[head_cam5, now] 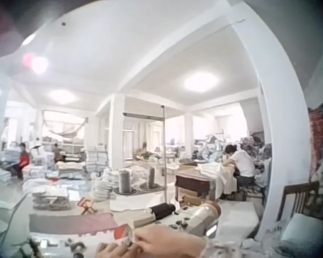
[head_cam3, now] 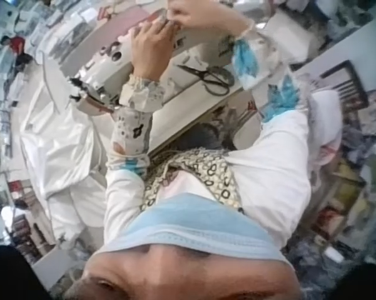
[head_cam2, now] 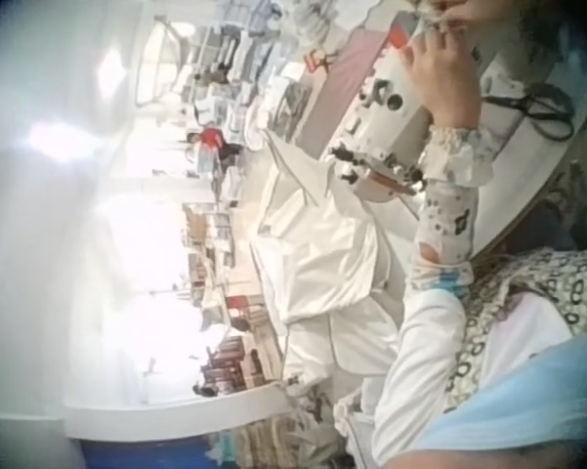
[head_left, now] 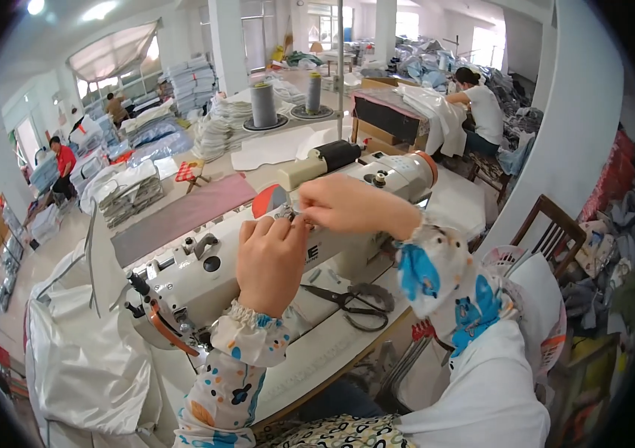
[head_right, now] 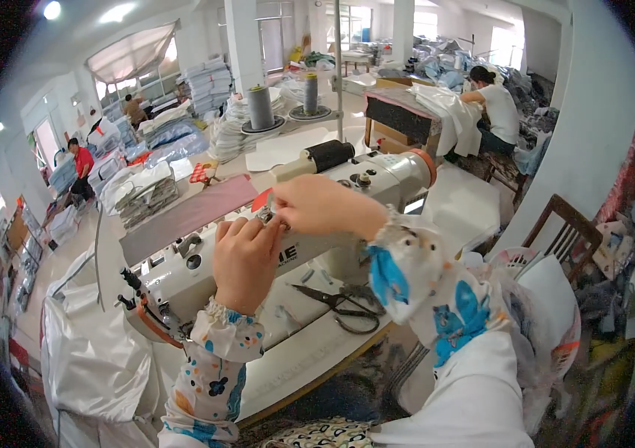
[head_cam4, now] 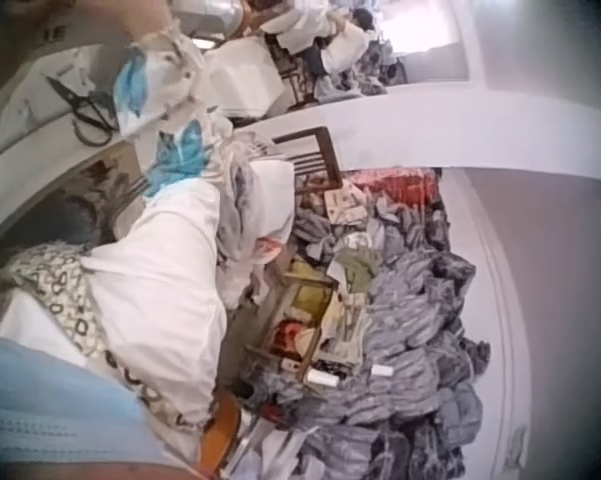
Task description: Sewing pieces of white textile material together using an industrial sewing machine.
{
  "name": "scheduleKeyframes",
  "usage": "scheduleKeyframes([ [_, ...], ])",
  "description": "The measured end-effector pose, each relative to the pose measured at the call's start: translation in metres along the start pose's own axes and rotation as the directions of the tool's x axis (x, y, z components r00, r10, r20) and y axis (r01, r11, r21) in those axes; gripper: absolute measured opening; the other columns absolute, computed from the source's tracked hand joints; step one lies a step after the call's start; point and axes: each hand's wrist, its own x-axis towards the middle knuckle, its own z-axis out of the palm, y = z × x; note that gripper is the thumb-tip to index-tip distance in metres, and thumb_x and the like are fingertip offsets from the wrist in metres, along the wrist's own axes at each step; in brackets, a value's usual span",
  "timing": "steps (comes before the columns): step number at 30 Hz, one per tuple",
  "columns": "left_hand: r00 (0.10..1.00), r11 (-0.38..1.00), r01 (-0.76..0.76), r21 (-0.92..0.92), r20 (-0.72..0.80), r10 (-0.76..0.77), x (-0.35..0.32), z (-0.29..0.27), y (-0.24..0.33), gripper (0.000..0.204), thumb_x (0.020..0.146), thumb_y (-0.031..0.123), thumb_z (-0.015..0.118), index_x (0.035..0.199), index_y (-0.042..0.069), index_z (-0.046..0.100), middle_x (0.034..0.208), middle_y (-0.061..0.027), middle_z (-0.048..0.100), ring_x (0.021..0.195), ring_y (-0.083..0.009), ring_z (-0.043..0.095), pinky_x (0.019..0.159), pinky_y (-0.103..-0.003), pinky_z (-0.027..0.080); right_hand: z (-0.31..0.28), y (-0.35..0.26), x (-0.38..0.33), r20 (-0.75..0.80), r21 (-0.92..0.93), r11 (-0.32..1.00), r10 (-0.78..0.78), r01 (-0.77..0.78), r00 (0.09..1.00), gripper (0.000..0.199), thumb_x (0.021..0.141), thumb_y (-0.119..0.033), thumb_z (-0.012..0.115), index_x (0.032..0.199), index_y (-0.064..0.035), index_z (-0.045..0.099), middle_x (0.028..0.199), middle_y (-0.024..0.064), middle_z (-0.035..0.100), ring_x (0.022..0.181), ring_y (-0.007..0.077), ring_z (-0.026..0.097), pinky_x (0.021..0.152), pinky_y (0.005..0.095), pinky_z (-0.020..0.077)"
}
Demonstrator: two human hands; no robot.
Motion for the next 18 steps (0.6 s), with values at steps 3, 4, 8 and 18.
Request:
scheduleKeyframes([
  [3,1.000,1.000,-0.010,0.002,0.011,0.010,0.008,0.000,0.007,0.011,0.090,0.019,0.065,0.092,0.008,0.068,0.074,-0.0008,0.058,0.076,-0.0198,0.058,0.074,-0.036,0.043,0.003,0.036,-0.005,-0.198,0.013,0.994,0.112,-0.111,0.974,0.014,0.090,-0.016,0.057,0.088,-0.0016,0.058,0.077,0.0154,0.063,0.073,0.0345,0.063,0.068,0.0419,0.0483],
  [4,1.000,1.000,-0.014,0.002,0.015,0.014,0.009,0.003,0.008,0.011,0.090,0.019,0.065,0.092,0.008,0.068,0.074,-0.0008,0.058,0.076,-0.0198,0.058,0.074,-0.036,0.043,0.013,0.043,0.002,-0.243,-0.024,0.987,0.151,-0.161,0.958,0.015,0.090,-0.011,0.057,0.101,-0.0044,0.063,0.078,0.0148,0.064,0.074,0.0332,0.062,0.069,0.0418,0.0480],
  [8,1.000,1.000,-0.017,0.022,0.014,0.016,0.008,0.004,0.004,0.011,0.090,0.018,0.065,0.093,0.008,0.068,0.075,-0.0010,0.058,0.076,-0.0197,0.058,0.074,-0.036,0.043,0.034,0.054,0.013,-0.387,-0.057,0.988,-0.152,0.141,0.910,0.025,0.088,-0.007,0.058,0.111,-0.0091,0.068,0.080,0.0134,0.065,0.076,0.0321,0.061,0.074,0.0409,0.0474],
  [18,0.999,0.999,-0.045,0.016,0.013,0.045,0.014,0.010,0.003,0.013,0.091,0.018,0.064,0.097,0.008,0.068,0.075,-0.0010,0.058,0.077,-0.0192,0.058,0.074,-0.036,0.043,0.027,0.063,0.005,-0.371,0.058,0.986,-0.124,0.156,0.920,0.018,0.085,-0.005,0.061,0.099,-0.0065,0.072,0.088,0.0104,0.070,0.087,0.0283,0.062,0.082,0.0370,0.0477],
])
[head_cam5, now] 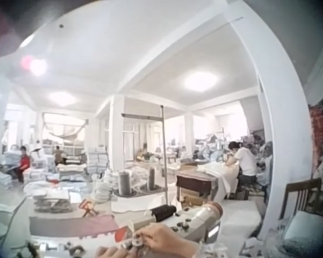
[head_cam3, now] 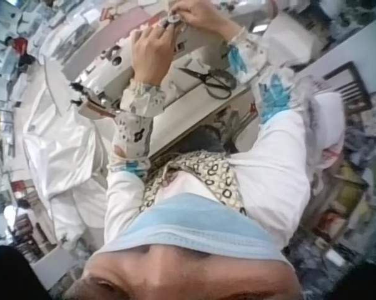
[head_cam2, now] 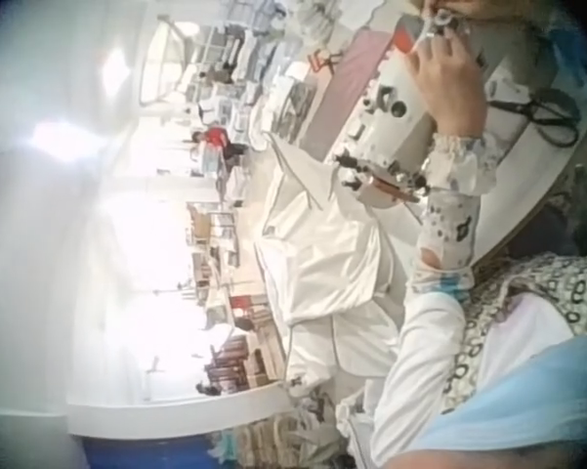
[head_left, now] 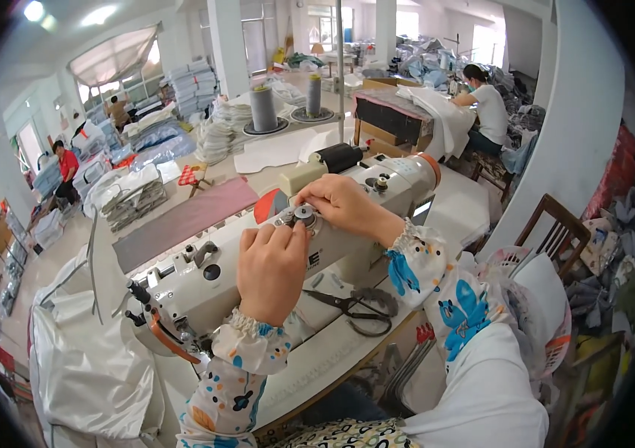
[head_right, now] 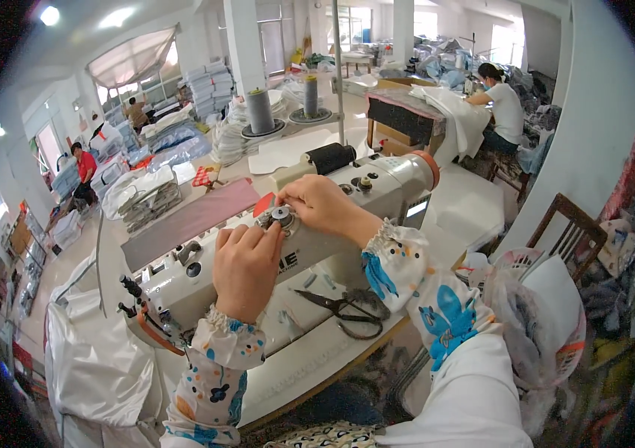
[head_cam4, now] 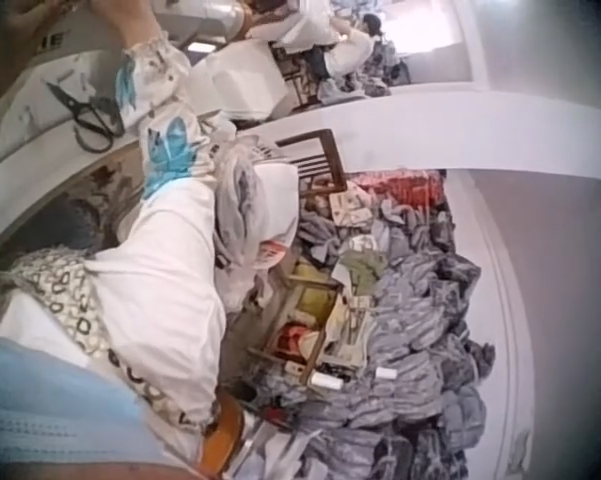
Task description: Sewing pieces of white textile material together using an industrial sewing machine.
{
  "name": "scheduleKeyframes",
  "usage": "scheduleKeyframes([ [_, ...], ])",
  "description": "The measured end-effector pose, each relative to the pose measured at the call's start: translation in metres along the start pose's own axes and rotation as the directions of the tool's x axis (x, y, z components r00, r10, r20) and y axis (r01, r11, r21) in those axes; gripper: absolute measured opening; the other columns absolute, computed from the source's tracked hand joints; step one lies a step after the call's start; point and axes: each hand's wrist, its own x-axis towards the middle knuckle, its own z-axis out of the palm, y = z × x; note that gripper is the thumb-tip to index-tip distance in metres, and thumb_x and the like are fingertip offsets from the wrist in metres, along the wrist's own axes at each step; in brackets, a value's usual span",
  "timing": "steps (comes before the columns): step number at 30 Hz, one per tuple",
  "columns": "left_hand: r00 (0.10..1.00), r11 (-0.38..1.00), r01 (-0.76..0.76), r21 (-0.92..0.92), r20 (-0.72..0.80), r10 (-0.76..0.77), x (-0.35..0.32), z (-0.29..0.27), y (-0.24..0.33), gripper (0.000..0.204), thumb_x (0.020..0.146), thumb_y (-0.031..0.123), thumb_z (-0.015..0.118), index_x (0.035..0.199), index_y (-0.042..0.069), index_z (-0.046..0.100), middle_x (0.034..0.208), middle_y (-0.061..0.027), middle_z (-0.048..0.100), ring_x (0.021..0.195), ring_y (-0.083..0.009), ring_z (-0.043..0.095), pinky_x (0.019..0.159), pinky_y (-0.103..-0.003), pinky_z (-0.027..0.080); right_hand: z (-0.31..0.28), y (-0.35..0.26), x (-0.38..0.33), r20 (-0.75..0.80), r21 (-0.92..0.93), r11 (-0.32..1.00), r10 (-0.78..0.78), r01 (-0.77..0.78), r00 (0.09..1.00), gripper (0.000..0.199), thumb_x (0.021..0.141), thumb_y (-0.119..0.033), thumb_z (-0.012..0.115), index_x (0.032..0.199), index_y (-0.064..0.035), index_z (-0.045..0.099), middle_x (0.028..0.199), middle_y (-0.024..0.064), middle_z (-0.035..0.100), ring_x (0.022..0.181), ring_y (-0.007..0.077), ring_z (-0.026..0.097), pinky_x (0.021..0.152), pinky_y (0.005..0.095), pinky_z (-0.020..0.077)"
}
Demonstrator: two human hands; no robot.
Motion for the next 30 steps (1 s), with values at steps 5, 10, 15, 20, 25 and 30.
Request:
scheduleKeyframes([
  [5,1.000,1.000,0.007,0.004,0.023,-0.007,0.002,-0.008,0.008,0.014,0.091,0.018,0.063,0.099,0.008,0.068,0.076,-0.0012,0.058,0.077,-0.0197,0.059,0.074,-0.036,0.043,-0.019,-0.019,0.000,0.058,0.035,0.995,0.089,-0.091,0.994,0.014,0.089,-0.009,0.061,0.098,-0.0058,0.071,0.089,0.0106,0.070,0.086,0.0264,0.062,0.080,0.0357,0.0478],
  [10,1.000,1.000,0.010,0.003,0.009,-0.010,0.003,-0.020,0.016,0.014,0.091,0.018,0.064,0.099,0.007,0.068,0.077,-0.0018,0.059,0.078,-0.0206,0.059,0.075,-0.036,0.043,-0.080,0.004,0.017,-0.373,0.134,0.920,0.392,-0.369,0.841,0.033,0.093,-0.030,0.068,0.095,0.0036,0.068,0.069,0.0101,0.067,0.058,0.0160,0.059,0.057,0.0311,0.0475],
  [15,0.999,0.999,0.032,-0.021,-0.018,-0.032,0.004,-0.029,0.026,0.014,0.091,0.019,0.066,0.096,0.006,0.069,0.076,-0.0027,0.059,0.078,-0.0216,0.059,0.075,-0.037,0.044,-0.108,0.006,0.020,0.072,0.009,0.738,0.672,-0.674,0.737,0.040,0.097,-0.035,0.059,0.088,0.0025,0.068,0.071,0.0075,0.071,0.060,0.0142,0.064,0.057,0.0295,0.0503],
  [20,0.998,0.998,0.024,-0.061,-0.052,-0.027,0.001,-0.030,0.039,0.011,0.091,0.018,0.065,0.091,0.007,0.068,0.075,-0.0031,0.059,0.078,-0.0221,0.059,0.075,-0.038,0.044,-0.116,-0.020,0.010,-0.186,0.145,0.864,0.503,-0.483,0.844,0.041,0.102,-0.031,0.050,0.085,0.0010,0.070,0.076,0.0064,0.073,0.062,0.0121,0.065,0.061,0.0284,0.0527],
  [25,0.992,0.977,0.033,-0.210,-0.116,-0.058,-0.022,-0.049,0.036,0.007,0.086,0.013,0.071,0.083,0.009,0.065,0.072,-0.0034,0.057,0.075,-0.0233,0.058,0.072,-0.039,0.043,-0.091,-0.075,-0.010,-0.239,0.173,0.869,0.493,-0.463,0.836,0.039,0.103,-0.033,0.053,0.108,0.0037,0.063,0.078,0.0079,0.071,0.063,0.0097,0.062,0.061,0.0270,0.0514],
  [30,0.971,0.693,0.229,-0.684,0.113,-0.209,-0.119,-0.102,0.061,0.025,0.080,0.011,0.077,0.068,0.012,0.055,0.059,-0.0036,0.048,0.058,-0.0274,0.052,0.060,-0.040,0.038,-0.033,-0.162,-0.056,-0.443,-0.097,0.982,0.105,-0.164,0.890,0.022,0.097,-0.014,0.063,0.083,0.0022,0.060,0.063,0.0006,0.057,0.057,0.0055,0.050,0.052,0.0230,0.0381],
])
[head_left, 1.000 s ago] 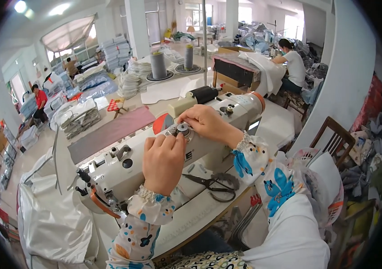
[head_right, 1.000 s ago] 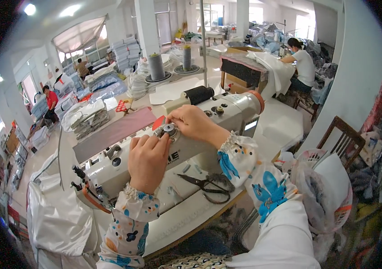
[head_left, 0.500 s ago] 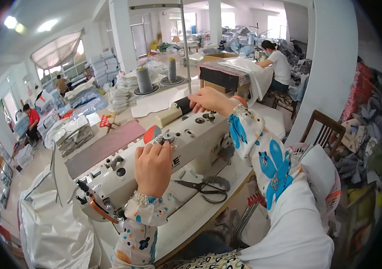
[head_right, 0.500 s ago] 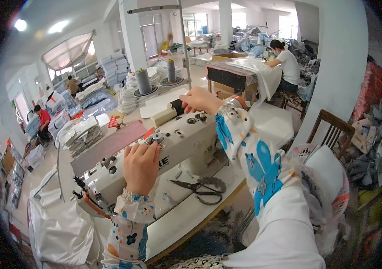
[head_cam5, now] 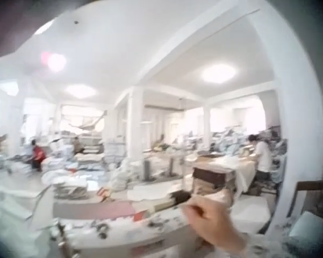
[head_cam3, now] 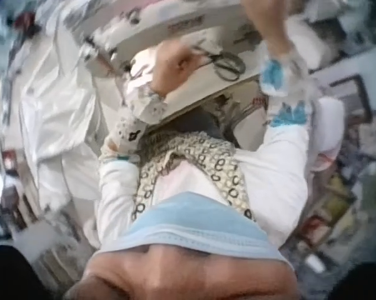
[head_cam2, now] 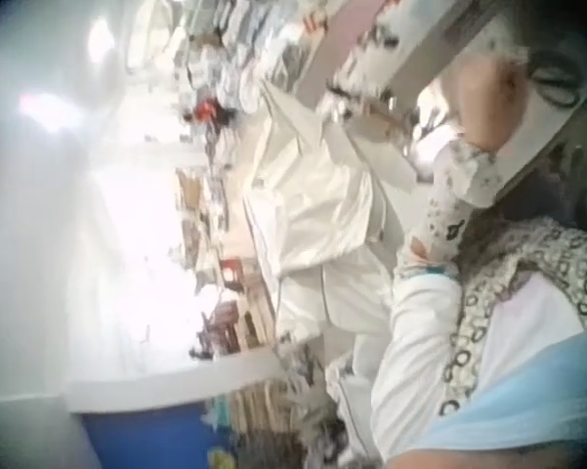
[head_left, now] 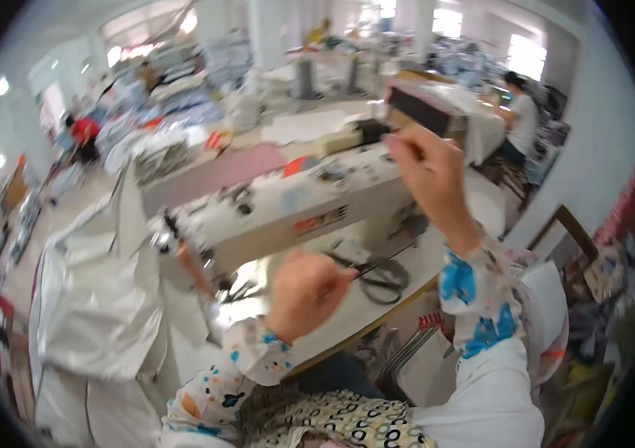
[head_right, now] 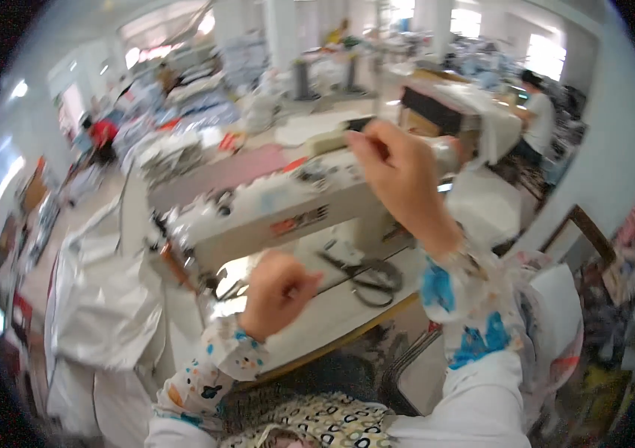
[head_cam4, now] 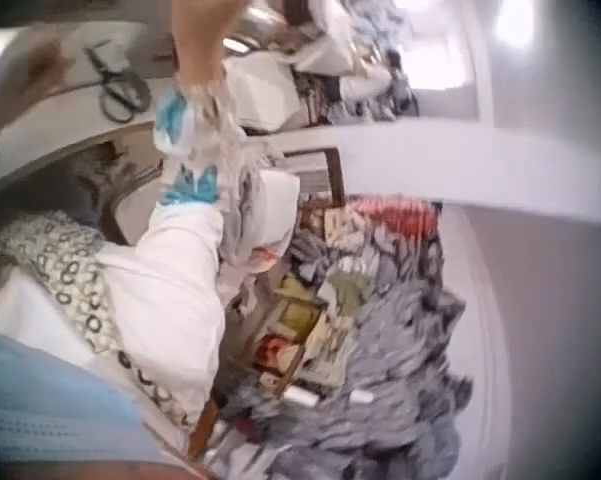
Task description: Sewing pieces of white textile material together using an industrial sewing machine.
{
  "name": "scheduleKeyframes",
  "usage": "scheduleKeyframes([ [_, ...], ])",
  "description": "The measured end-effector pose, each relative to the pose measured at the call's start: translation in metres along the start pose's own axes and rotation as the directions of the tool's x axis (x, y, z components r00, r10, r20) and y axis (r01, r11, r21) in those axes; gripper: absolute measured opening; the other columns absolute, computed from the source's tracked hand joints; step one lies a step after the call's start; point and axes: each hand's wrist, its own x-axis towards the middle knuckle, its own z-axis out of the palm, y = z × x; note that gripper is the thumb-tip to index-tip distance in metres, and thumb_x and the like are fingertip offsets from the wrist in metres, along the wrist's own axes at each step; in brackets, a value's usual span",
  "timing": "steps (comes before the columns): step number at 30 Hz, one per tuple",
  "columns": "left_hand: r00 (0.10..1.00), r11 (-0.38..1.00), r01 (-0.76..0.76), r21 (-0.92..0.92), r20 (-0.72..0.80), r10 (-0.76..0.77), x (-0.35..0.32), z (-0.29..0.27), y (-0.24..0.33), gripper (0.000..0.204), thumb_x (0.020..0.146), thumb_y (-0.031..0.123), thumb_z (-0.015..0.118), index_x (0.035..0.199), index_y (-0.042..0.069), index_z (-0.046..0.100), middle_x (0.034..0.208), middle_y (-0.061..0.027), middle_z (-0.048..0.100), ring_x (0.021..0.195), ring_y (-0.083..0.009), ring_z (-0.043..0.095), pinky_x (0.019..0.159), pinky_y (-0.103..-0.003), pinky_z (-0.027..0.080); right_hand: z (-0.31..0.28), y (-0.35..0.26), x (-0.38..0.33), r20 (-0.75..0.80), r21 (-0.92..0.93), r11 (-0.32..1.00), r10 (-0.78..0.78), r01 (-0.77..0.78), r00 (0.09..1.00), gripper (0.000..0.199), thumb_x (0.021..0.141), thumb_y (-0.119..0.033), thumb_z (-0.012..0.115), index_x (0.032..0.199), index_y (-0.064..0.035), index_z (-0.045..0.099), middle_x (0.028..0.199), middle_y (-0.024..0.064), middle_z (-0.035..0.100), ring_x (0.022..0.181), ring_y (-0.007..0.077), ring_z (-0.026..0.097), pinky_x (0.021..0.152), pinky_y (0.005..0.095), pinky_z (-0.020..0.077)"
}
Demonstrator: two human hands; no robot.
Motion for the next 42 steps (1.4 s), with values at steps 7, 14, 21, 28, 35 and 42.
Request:
scheduleKeyframes([
  [7,0.907,0.696,0.400,-0.597,0.145,-0.396,-0.143,-0.103,0.056,0.035,0.091,0.003,0.062,0.063,0.006,0.042,0.063,-0.0100,0.049,0.058,-0.0266,0.046,0.056,-0.040,0.035,0.056,-0.091,-0.124,0.373,0.171,0.985,-0.051,-0.015,0.926,0.041,0.101,-0.020,0.060,0.066,-0.0008,0.048,0.055,-0.0028,0.041,0.050,0.0051,0.034,0.047,0.0271,0.0238],
  [14,0.997,0.411,-0.080,-0.908,-0.065,0.051,-0.151,-0.185,0.153,0.013,0.084,-0.003,0.063,0.088,0.008,0.069,0.090,-0.0164,0.069,0.064,-0.0214,0.056,0.057,-0.037,0.048,0.113,-0.135,-0.196,0.558,0.457,0.815,0.050,-0.356,0.829,0.044,0.104,-0.029,0.055,0.071,-0.0001,0.058,0.058,-0.0003,0.050,0.048,0.0035,0.043,0.045,0.0214,0.0307],
  [21,0.937,0.478,-0.056,-0.877,-0.212,-0.279,-0.176,-0.192,0.164,0.011,0.094,0.002,0.061,0.096,0.009,0.069,0.100,-0.0153,0.068,0.064,-0.0205,0.052,0.054,-0.032,0.041,0.172,-0.184,-0.237,0.727,0.551,0.777,-0.269,-0.304,0.631,0.025,0.095,-0.020,0.065,0.079,-0.0019,0.066,0.065,0.0056,0.060,0.053,0.0180,0.055,0.051,0.0315,0.0422],
  [28,0.854,0.869,0.483,0.108,0.161,-0.495,-0.215,-0.331,0.078,0.009,0.084,0.001,0.063,0.092,0.002,0.067,0.089,-0.0084,0.068,0.075,-0.0272,0.062,0.070,-0.040,0.048,0.283,-0.231,-0.260,0.629,0.569,0.822,-0.458,0.030,0.628,0.050,0.082,-0.013,0.071,0.127,0.0018,0.054,0.128,0.0191,0.057,0.120,0.0343,0.054,0.104,0.0446,0.0428],
  [35,0.702,0.528,-0.027,0.849,0.392,-0.594,-0.239,-0.372,-0.146,0.039,0.090,0.011,0.060,0.128,0.005,0.059,0.136,-0.0136,0.057,0.132,-0.0301,0.049,0.111,-0.046,0.036,0.432,-0.280,-0.275,0.545,0.451,0.844,-0.517,0.289,0.659,0.033,0.081,-0.004,0.057,0.112,0.0037,0.061,0.113,0.0168,0.064,0.108,0.0347,0.062,0.095,0.0439,0.0491],
  [42,0.788,0.764,-0.003,0.645,0.472,-0.395,-0.262,-0.294,-0.238,0.047,0.096,0.025,0.058,0.139,0.009,0.053,0.148,-0.0110,0.048,0.135,-0.0299,0.046,0.108,-0.046,0.040,0.354,-0.220,-0.287,0.710,0.531,0.847,-0.427,-0.029,0.560,0.021,0.080,-0.004,0.060,0.100,-0.0043,0.065,0.095,0.0093,0.069,0.083,0.0306,0.069,0.070,0.0392,0.0558],
])
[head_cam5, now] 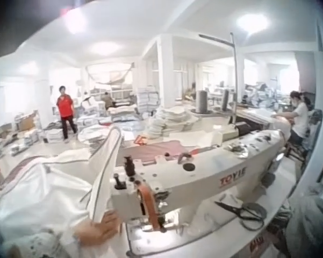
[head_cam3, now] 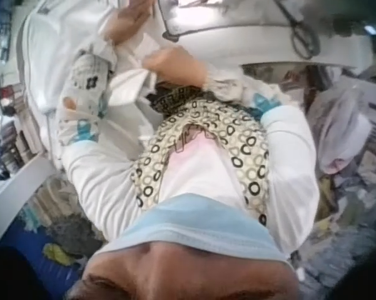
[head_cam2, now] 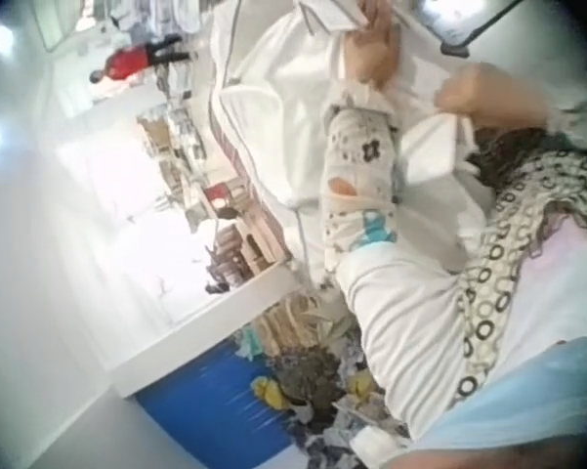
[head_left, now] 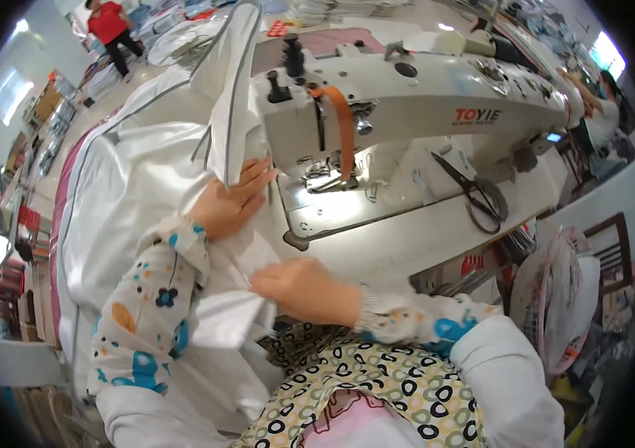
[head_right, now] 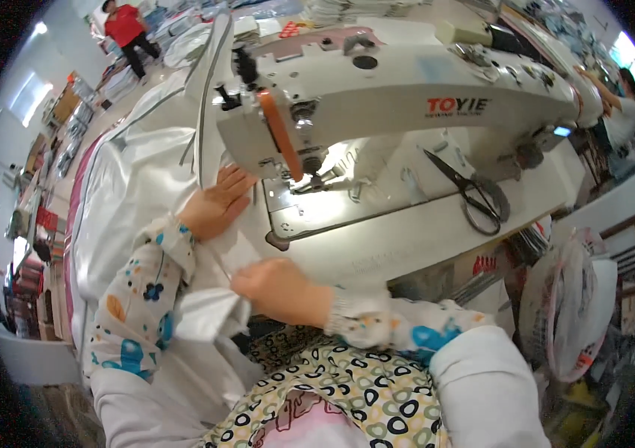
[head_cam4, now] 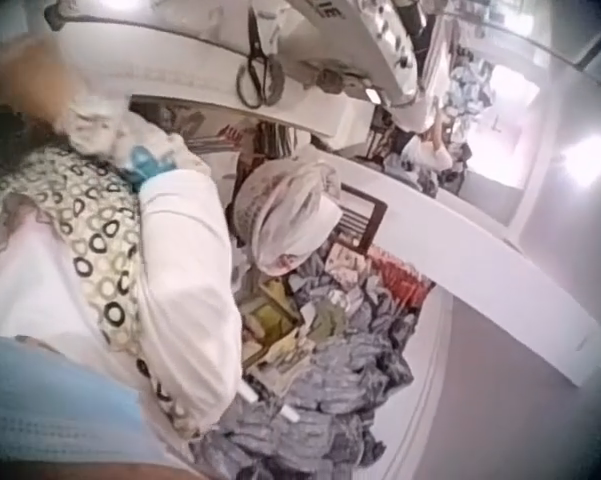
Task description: Sewing pieces of white textile material together using an industrial sewing machine.
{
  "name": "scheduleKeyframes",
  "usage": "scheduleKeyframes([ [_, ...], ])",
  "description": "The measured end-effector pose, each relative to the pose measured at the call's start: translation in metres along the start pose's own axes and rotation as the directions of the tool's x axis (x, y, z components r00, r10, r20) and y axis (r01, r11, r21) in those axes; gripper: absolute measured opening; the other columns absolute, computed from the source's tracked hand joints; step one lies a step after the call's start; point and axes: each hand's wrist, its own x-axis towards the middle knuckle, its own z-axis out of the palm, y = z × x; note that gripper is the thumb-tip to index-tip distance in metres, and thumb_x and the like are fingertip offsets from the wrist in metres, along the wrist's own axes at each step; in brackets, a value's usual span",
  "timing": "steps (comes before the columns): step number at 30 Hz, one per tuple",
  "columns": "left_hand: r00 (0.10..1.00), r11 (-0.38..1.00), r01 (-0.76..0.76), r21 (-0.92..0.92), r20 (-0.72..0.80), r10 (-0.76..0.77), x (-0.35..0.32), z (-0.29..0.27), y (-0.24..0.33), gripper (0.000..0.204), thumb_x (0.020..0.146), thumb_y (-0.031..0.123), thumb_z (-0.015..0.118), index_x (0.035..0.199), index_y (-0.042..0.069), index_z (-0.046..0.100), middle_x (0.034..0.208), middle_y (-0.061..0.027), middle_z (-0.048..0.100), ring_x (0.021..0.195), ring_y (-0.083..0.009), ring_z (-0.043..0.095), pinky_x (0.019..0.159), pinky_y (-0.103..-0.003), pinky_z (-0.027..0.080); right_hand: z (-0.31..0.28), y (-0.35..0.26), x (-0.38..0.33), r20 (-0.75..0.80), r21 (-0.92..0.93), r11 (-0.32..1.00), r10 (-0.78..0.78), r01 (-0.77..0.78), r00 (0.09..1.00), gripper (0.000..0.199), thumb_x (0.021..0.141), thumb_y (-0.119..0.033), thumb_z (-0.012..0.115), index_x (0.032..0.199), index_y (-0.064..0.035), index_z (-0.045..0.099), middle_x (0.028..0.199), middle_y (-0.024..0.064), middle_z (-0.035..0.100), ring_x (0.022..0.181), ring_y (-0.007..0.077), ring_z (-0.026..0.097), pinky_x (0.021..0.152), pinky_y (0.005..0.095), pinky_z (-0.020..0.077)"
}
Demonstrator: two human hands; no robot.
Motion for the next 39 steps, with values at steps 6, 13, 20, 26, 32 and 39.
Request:
scheduleKeyframes([
  [6,0.976,0.970,0.189,-0.150,-0.082,-0.203,0.027,0.031,0.025,0.038,0.092,0.022,0.065,0.125,0.006,0.062,0.129,-0.0130,0.060,0.125,-0.0326,0.053,0.105,-0.047,0.041,-0.020,0.039,-0.061,-0.175,0.098,0.995,0.016,0.001,0.984,0.025,0.079,-0.003,0.062,0.103,-0.0068,0.067,0.104,0.0061,0.072,0.098,0.0266,0.070,0.085,0.0388,0.0562],
  [13,0.977,0.998,0.055,0.017,-0.205,-0.050,0.049,0.021,0.043,0.023,0.083,0.014,0.071,0.105,0.006,0.069,0.100,-0.0114,0.068,0.102,-0.0325,0.062,0.089,-0.048,0.048,-0.018,0.038,-0.074,-0.211,0.056,0.997,0.060,-0.050,0.976,0.037,0.075,0.004,0.062,0.110,-0.0065,0.066,0.119,0.0085,0.069,0.115,0.0268,0.065,0.103,0.0420,0.0502],
  [20,0.987,0.989,-0.030,0.145,0.161,0.006,0.070,0.013,-0.002,0.021,0.084,0.009,0.064,0.104,0.008,0.069,0.092,-0.0107,0.066,0.088,-0.0327,0.065,0.083,-0.046,0.052,-0.018,0.040,-0.082,-0.239,0.042,0.999,0.030,-0.020,0.970,0.032,0.075,-0.004,0.068,0.106,-0.0063,0.065,0.117,0.0090,0.069,0.112,0.0282,0.065,0.103,0.0423,0.0499],
  [26,0.794,0.187,0.340,-0.922,0.175,-0.583,0.128,-0.023,-0.036,0.021,0.095,0.018,0.055,0.108,0.005,0.066,0.091,-0.0028,0.068,0.086,-0.0133,0.065,0.079,-0.029,0.053,-0.038,0.052,-0.086,-0.162,0.195,0.977,0.113,-0.081,0.980,0.023,0.078,-0.006,0.069,0.101,-0.0052,0.067,0.111,0.0081,0.071,0.108,0.0286,0.067,0.101,0.0429,0.0520],
  [32,0.952,0.962,0.251,-0.108,-0.150,-0.265,0.090,0.042,-0.175,0.034,0.090,0.026,0.056,0.116,0.005,0.065,0.116,-0.0138,0.065,0.121,-0.0299,0.055,0.103,-0.053,0.039,-0.029,0.026,-0.054,-0.100,0.247,0.968,0.063,-0.037,0.993,0.017,0.084,-0.009,0.068,0.101,-0.0059,0.068,0.110,0.0072,0.072,0.108,0.0279,0.067,0.101,0.0428,0.0521],
  [39,0.851,0.860,0.406,0.309,0.216,-0.479,0.093,-0.009,-0.077,0.064,0.094,0.045,0.050,0.151,0.016,0.040,0.158,-0.0003,0.037,0.142,-0.0336,0.037,0.110,-0.071,0.023,-0.038,0.022,-0.038,-0.084,0.349,0.933,0.131,-0.094,0.988,0.021,0.082,-0.003,0.064,0.102,-0.0059,0.067,0.111,0.0067,0.072,0.109,0.0276,0.066,0.101,0.0412,0.0507],
])
